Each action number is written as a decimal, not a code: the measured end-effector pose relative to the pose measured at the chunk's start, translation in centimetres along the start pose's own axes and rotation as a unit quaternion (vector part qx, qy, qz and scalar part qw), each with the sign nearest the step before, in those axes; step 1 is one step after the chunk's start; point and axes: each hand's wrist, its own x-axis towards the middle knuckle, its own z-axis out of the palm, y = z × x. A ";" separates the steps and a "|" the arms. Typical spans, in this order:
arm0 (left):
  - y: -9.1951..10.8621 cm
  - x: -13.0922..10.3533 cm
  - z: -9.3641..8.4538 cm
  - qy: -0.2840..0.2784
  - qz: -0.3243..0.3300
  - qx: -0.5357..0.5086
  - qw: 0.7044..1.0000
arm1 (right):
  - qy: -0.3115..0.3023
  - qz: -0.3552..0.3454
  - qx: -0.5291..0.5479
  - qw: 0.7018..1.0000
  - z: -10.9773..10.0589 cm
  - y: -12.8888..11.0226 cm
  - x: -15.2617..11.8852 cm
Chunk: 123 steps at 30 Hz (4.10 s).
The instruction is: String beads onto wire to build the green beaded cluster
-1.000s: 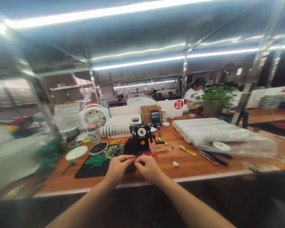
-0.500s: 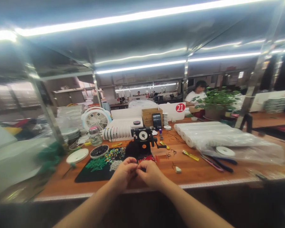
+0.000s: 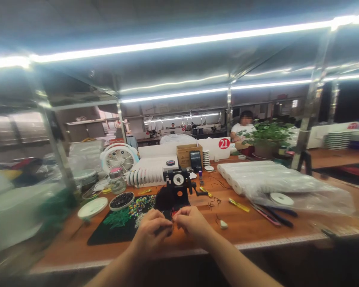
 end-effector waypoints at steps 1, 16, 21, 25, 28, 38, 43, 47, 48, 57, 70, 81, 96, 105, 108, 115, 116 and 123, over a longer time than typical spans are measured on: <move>0.0 0.1 0.3 0.004 -0.006 -0.010 1.000 | -0.003 -0.002 -0.002 1.000 0.1 0.1 0.1; -0.8 -0.2 0.0 0.025 -0.008 0.039 0.999 | 0.017 0.004 -0.004 1.000 0.4 0.1 0.2; -0.3 -0.1 0.9 0.031 -0.023 0.009 0.999 | 0.005 -0.001 0.002 1.000 0.7 0.1 0.1; 0.2 0.1 1.2 0.050 -0.093 -0.097 0.990 | 0.001 -0.009 -0.003 1.000 0.7 1.0 0.5; 0.5 0.0 1.3 0.052 -0.127 -0.122 0.983 | 0.006 -0.009 -0.009 1.000 0.7 1.5 0.9; -0.9 -0.1 -0.1 0.067 0.052 0.053 0.995 | 0.013 0.004 0.026 1.000 0.5 0.6 0.6; -1.0 0.0 0.2 0.059 0.086 0.100 0.989 | 0.009 -0.002 0.040 0.999 0.5 0.6 0.7; -0.5 0.3 0.8 0.051 0.021 0.026 0.998 | 0.004 -0.004 0.032 0.999 0.7 1.0 0.9; -0.4 0.3 0.9 0.051 -0.016 -0.008 0.999 | 0.004 -0.006 0.019 1.000 0.7 1.1 0.9; 0.0 2.1 -1.1 -0.059 -0.248 -0.027 0.967 | 0.064 -0.191 -0.279 0.939 1.2 1.4 -0.1; -0.4 3.6 -1.7 -0.125 -0.234 -0.025 0.964 | 0.000 -0.281 -0.548 0.788 0.7 0.2 -0.9; 0.0 1.4 0.5 -0.008 -0.273 -0.239 0.932 | 0.013 -0.258 -0.466 0.847 0.2 0.5 -1.4; 0.1 0.9 -2.2 -0.075 -0.095 -0.033 0.992 | 0.006 -0.267 -0.512 0.816 0.0 0.4 -1.5; -0.4 3.3 -1.5 -0.094 -0.279 -0.272 0.916 | -0.031 -0.326 -0.515 0.792 -0.3 1.0 -1.6; -1.2 3.3 0.0 -0.108 -0.343 -0.358 0.862 | -0.011 -0.349 -0.380 0.857 0.0 0.8 -1.7; -1.4 2.7 1.2 -0.099 -0.377 -0.447 0.805 | -0.016 -0.268 -0.193 0.944 0.5 0.1 -1.5; -1.3 2.7 0.8 -0.091 -0.375 -0.447 0.807 | -0.024 -0.242 -0.167 0.956 0.5 0.0 -1.5; 0.0 3.3 -3.3 -0.122 -0.238 -0.271 0.925 | -0.025 -0.194 -0.134 0.971 0.4 0.1 -1.9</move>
